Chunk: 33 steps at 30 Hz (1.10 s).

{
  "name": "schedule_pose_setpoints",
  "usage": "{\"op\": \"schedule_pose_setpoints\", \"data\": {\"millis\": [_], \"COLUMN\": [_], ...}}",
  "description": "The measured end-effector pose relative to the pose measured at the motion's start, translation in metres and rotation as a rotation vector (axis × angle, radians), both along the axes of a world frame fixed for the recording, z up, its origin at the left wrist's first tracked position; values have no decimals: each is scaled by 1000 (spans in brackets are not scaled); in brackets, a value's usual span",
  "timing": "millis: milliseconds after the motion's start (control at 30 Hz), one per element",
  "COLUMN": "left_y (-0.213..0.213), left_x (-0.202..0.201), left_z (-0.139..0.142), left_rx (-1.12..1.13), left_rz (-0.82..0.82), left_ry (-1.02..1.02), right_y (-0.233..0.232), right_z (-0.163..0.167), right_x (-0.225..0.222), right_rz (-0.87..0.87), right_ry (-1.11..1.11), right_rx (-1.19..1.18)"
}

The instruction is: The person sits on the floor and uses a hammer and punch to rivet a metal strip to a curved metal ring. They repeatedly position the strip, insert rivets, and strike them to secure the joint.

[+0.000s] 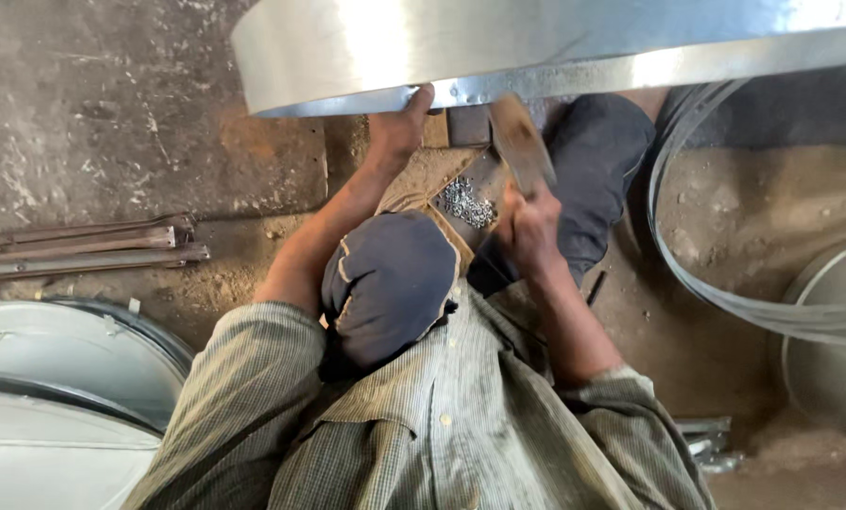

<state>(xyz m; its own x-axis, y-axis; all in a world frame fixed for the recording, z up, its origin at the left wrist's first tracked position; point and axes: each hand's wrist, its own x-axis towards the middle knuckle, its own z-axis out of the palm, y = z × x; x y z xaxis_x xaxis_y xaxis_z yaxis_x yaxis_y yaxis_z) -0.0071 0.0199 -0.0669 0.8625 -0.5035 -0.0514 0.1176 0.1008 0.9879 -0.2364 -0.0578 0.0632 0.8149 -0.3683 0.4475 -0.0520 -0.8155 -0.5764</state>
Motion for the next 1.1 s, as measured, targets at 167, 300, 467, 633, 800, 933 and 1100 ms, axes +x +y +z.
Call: {"op": "schedule_pose_setpoints", "data": {"millis": [167,300,467,633,800,933,1100], "left_y": [-1,2,-4,3,-2,-8,17], "left_x": [6,4,5,-1,6,1,3], "left_z": [-2,-7,3,-3,-4,-10,-20], "left_rx": [-53,259,-37,128,-97,24,40], "left_rz": [83,-59,49,43,11,57,18], "left_ry": [-236,-284,31,-308,57,-49,-181], "right_y": [-12,-4,-7,4,-11,0,59], "right_z": [-17,-18,-1,-1,-30,-48,-119], "right_x": [9,5,14,-1,2,-42,-79], "right_rz": [-127,-129,-140,-206,-19,-240,52], "right_ry": [205,-102,229,-155,279,447,739], "right_rx": [142,542,91,291,-170,942,1076]}}
